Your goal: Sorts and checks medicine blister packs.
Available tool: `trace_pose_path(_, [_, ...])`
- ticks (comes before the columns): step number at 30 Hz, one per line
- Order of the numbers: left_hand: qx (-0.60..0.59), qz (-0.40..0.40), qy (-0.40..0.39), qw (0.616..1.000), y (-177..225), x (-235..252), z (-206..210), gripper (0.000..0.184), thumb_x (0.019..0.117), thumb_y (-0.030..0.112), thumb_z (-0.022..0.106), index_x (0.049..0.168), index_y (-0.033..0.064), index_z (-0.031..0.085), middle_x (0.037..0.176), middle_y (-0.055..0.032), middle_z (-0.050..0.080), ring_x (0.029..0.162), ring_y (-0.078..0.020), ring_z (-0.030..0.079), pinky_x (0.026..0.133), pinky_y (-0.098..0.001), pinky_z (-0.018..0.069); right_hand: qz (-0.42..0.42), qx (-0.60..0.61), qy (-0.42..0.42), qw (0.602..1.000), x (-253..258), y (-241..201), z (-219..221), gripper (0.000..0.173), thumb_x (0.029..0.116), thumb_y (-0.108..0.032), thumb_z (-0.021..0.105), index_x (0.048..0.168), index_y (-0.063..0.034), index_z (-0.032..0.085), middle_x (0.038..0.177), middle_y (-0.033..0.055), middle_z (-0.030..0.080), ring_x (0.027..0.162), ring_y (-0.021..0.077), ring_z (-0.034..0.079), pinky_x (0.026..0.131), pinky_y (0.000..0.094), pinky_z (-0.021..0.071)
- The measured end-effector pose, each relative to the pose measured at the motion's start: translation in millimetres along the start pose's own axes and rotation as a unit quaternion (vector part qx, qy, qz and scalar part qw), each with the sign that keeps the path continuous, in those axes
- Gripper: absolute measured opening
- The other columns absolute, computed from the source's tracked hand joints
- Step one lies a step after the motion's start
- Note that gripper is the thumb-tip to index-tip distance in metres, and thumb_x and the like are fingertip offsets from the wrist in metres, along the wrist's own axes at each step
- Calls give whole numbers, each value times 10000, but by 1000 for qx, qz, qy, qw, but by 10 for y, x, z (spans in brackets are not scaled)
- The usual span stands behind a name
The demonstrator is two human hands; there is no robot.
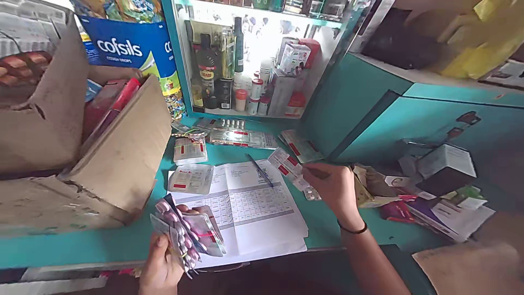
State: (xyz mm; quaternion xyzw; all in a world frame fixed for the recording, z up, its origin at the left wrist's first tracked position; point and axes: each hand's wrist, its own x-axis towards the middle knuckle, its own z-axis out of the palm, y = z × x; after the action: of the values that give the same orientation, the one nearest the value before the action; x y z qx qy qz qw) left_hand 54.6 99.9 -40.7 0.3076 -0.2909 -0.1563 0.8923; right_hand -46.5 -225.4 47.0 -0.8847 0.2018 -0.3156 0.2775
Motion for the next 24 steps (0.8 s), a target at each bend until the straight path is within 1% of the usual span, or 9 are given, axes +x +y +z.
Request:
trace_pose_path(1, [-11,-1,-1,1000,3,-3,8,419,942,432,662,1283,191,694,1212,-6,730,1010,-97,726,812,-238,611,11,83,-4,997,-26,-25,1,122,896,-93,720,994,-57,782,791,0,747,668,24,677,636,238,569])
trace_pose_path(2, [-20,1,-2,1000,5,-4,15,414,944,418,665,1281,179,690,1212,-14,729,988,-101,731,789,-237,616,13,164,-11,986,-60,-61,7,125,884,-62,701,985,-36,768,772,-26,745,657,-9,682,629,187,585])
trace_pose_path(4, [-27,7,1,1000,2,-12,31,406,945,410,661,1264,161,692,1183,-15,737,943,-90,738,758,-222,616,3,256,-26,966,-147,-174,-5,132,894,-43,672,995,-21,755,773,-48,751,676,-7,702,654,173,605])
trace_pose_path(5, [-17,8,2,1000,1,-20,20,411,947,423,654,1267,167,694,1184,-7,737,956,-86,733,784,-225,611,-7,274,-32,961,-188,-233,-19,133,904,-41,663,1000,-26,753,782,-58,755,689,-6,706,665,171,608])
trace_pose_path(8, [8,7,3,1000,-7,-35,-36,440,949,461,642,1298,196,685,1218,-5,725,1025,-128,724,851,-298,614,-34,296,-32,954,-262,-367,-50,146,912,-26,641,999,-38,758,804,-70,767,706,-8,713,672,167,610])
trace_pose_path(11, [-11,3,-9,1000,-11,-49,-76,454,958,459,636,1326,195,667,1240,-9,713,1074,-166,713,909,-391,608,-53,311,-27,949,-305,-442,-64,151,912,-15,638,996,-41,761,832,-74,773,729,-9,721,690,164,616])
trace_pose_path(12, [-18,2,-5,1000,-13,-54,-75,453,952,458,643,1319,195,671,1231,-9,716,1067,-167,715,907,-396,608,-58,314,-25,947,-315,-453,-66,152,913,-15,639,997,-40,762,838,-75,773,734,-7,722,694,165,617])
trace_pose_path(15, [-25,7,8,1000,-17,-65,-70,455,944,456,658,1309,184,677,1225,-23,716,1033,-163,726,824,-355,631,-69,318,-21,945,-342,-473,-70,156,912,-25,644,1003,-55,767,851,-87,774,744,-12,721,695,165,616])
trace_pose_path(24, [-32,3,27,999,-21,-65,-77,446,927,438,689,1285,172,687,1153,-26,737,941,-138,739,784,-322,633,-87,310,-27,946,-359,-515,-105,166,916,-30,643,1017,-55,772,870,-96,777,764,-20,722,717,154,614])
